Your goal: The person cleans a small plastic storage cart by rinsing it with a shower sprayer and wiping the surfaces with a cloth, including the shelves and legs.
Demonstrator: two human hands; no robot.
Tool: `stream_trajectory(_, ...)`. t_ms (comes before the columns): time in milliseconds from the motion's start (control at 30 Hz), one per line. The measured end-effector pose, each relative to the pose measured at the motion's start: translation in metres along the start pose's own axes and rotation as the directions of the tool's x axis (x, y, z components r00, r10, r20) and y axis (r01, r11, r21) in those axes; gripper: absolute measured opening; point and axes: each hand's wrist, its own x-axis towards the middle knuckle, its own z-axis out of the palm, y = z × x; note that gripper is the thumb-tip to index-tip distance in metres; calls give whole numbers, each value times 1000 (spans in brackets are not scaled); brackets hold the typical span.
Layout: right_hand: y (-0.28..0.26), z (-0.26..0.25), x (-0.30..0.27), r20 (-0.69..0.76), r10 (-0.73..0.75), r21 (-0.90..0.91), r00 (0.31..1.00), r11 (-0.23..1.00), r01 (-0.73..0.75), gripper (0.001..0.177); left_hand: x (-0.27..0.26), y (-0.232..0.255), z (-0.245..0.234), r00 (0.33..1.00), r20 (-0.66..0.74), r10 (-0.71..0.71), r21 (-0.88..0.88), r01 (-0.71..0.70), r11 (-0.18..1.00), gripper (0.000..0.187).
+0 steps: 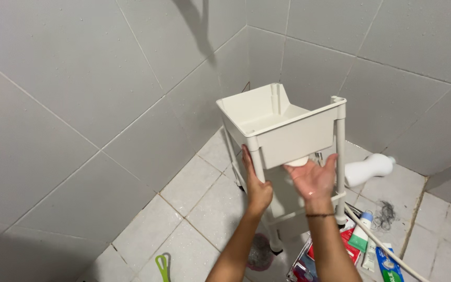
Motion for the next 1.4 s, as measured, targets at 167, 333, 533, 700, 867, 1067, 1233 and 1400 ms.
stream_trajectory(167, 29, -6, -5, 12, 90, -9, 996, 996, -90, 112, 6, -5, 9, 998, -45, 38, 8, -38, 999, 101)
stream_trajectory(333, -19, -83, 66, 85, -49, 430, 995, 903, 8, 81, -11, 5, -1, 997, -24, -67, -16, 67, 998, 115)
stream_trajectory(533, 9, -171, 161, -39, -111, 192, 993, 974, 116, 54, -61, -4, 1, 905, 35, -424, -198, 422, 885, 110)
stream_trajectory(700, 87, -167, 140, 70, 95, 21, 993, 995, -97, 54, -93, -27, 4, 981, -24, -192, -95, 189, 977, 106)
stream_trajectory(867, 116, -130, 76, 262, 150, -32, 953, 989, -147, 56, -86, -41, -3, 987, -57, -149, -13, 149, 989, 98)
stream_trajectory(1067, 60, -78, 10, -75, 220, 103, 973, 972, -212, 54, -42, -36, -12, 994, -103, -37, 139, 51, 989, 97)
stream_trajectory(1233, 20, -73, -14, -215, 65, -59, 974, 995, -79, 36, 9, -15, -9, 980, -178, -86, -4, 87, 996, 110)
stream_trajectory(1400, -9, -124, -58, -50, -483, -689, 874, 651, 320, 42, 42, 18, -13, 959, -214, -187, 48, 201, 978, 116)
